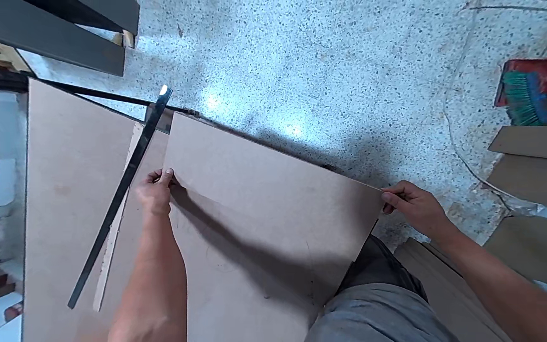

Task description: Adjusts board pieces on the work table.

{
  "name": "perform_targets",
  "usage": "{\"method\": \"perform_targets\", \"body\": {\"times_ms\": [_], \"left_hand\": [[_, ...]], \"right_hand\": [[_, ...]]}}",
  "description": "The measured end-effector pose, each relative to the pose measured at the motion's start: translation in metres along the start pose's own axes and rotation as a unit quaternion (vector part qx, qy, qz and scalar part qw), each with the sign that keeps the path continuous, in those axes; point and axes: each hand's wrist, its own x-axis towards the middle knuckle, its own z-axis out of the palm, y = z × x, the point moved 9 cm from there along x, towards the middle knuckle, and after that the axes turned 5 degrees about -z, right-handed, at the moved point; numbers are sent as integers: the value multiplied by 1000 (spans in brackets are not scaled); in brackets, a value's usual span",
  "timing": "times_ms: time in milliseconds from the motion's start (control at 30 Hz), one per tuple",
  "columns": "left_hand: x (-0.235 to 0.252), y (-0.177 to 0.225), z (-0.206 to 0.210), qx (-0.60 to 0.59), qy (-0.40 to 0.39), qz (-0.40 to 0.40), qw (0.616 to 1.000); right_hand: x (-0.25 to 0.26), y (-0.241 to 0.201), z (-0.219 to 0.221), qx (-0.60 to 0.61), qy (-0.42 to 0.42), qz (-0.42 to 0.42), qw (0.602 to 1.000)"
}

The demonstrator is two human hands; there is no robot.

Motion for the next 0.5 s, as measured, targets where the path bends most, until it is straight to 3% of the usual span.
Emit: {"method": "perform_targets", "body": {"times_ms": [500], "left_hand": [[-9, 13, 2, 58, -2, -8, 998]], "right_hand": [[0, -5, 0, -9, 0, -11, 1000]]}}
